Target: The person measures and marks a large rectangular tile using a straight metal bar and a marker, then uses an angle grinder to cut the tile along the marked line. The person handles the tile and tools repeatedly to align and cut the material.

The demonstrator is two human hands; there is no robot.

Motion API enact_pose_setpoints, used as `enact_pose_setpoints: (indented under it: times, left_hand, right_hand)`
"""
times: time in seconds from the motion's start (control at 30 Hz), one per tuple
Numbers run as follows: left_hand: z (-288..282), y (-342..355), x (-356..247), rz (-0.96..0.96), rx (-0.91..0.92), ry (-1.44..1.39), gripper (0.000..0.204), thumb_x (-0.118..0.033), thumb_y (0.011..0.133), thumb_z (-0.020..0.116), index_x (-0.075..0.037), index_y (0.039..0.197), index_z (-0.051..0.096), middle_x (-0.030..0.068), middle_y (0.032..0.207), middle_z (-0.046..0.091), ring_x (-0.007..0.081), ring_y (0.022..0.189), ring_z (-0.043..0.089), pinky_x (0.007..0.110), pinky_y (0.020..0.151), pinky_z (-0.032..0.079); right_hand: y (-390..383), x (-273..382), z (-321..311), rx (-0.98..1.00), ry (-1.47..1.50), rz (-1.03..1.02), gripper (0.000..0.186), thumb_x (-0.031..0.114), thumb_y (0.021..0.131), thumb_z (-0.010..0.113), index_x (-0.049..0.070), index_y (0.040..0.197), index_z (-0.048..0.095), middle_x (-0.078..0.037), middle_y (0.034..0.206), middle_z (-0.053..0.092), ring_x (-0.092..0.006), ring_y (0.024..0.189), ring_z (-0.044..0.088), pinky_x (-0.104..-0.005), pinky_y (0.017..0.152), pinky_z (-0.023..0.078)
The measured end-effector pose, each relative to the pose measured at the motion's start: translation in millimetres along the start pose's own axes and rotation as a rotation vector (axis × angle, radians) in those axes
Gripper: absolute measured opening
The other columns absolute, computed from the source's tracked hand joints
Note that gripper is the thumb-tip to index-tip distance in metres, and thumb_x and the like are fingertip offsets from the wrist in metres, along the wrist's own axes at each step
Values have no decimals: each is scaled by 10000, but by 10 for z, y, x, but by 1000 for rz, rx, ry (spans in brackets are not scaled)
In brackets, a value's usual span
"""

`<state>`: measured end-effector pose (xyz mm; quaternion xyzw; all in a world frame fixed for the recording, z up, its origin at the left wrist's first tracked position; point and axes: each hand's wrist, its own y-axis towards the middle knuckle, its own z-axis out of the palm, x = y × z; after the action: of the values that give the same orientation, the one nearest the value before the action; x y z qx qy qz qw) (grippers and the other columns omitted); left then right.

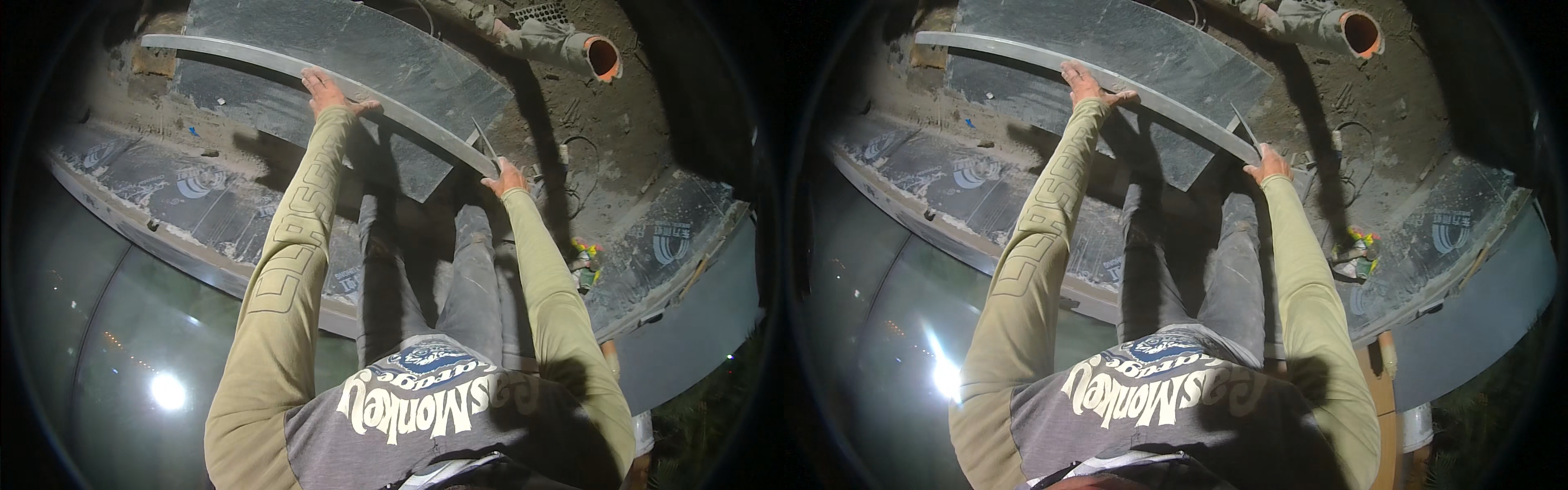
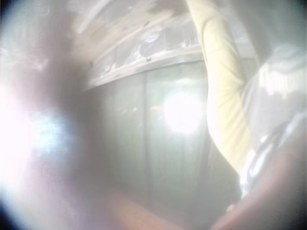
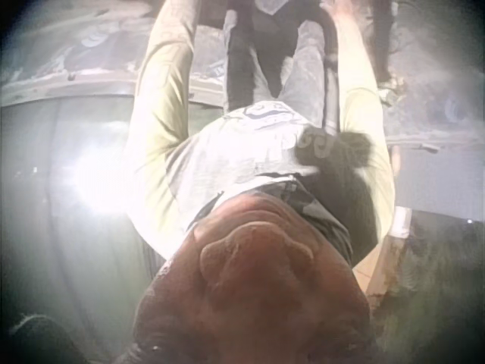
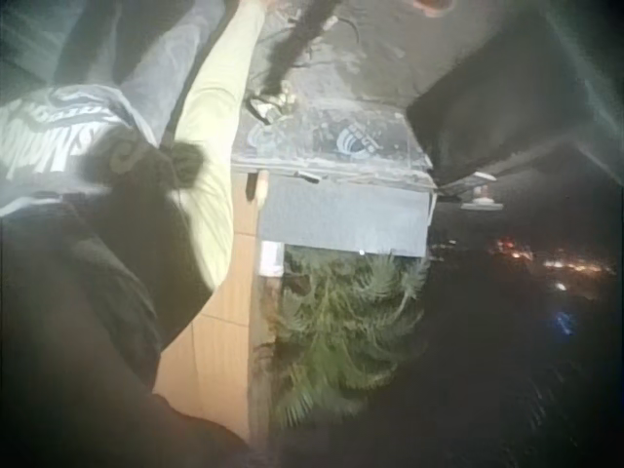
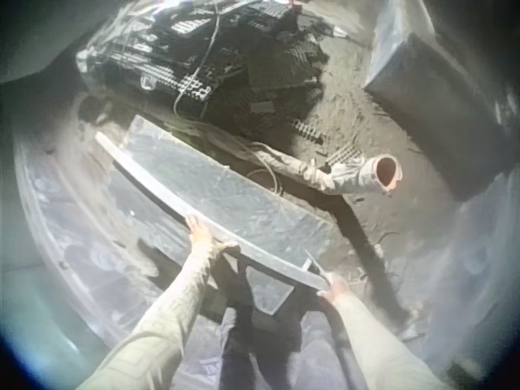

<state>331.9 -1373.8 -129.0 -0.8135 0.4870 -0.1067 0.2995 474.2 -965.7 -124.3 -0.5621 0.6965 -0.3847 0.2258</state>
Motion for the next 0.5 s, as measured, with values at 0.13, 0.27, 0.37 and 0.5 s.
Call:
enact_pose_setpoints:
  times: [0.13, 0.27, 0.37, 0.5]
  left_hand:
    - [63, -146, 334, 81, -94, -108, 1626, -646, 492, 934, 36, 1570, -75, 278, 1645, -83, 401, 1546, -16, 514, 1246, 206]
    - [140, -571, 524, -74, -454, -309, 1408, -435, 667, 926, 72, 1553, -44, 346, 1574, 181, 415, 1457, 328, 522, 1153, 383]
    - [146, -753, 569, -242, -201, -1553, 919, -252, 738, 871, 117, 1402, 355, 294, 1229, 579, 382, 985, 685, 489, 863, 578]
    - [-29, -924, 604, -529, 291, -1881, 169, -214, 848, 676, -49, 839, 642, 87, 730, 666, 250, 701, 661, 395, 654, 537]
  right_hand:
    - [-556, 108, 149, -30, -10, -77, 481, 241, 794, 730, 138, 1234, 563, -157, 1106, 667, -399, 1041, 648, -531, 872, 515]
    - [-1526, 189, 152, -129, 85, -219, 565, 330, 751, 747, 141, 1253, 572, -132, 1111, 666, -378, 995, 663, -519, 838, 531]
    - [-2089, 503, -137, -69, 112, -187, 535, 326, 763, 750, 141, 1234, 574, -135, 1094, 650, -393, 981, 656, -525, 823, 525]
    - [-2609, 723, -413, -55, 59, -57, 546, 345, 759, 749, 164, 1247, 584, -134, 1111, 612, -394, 1026, 632, -527, 835, 513]
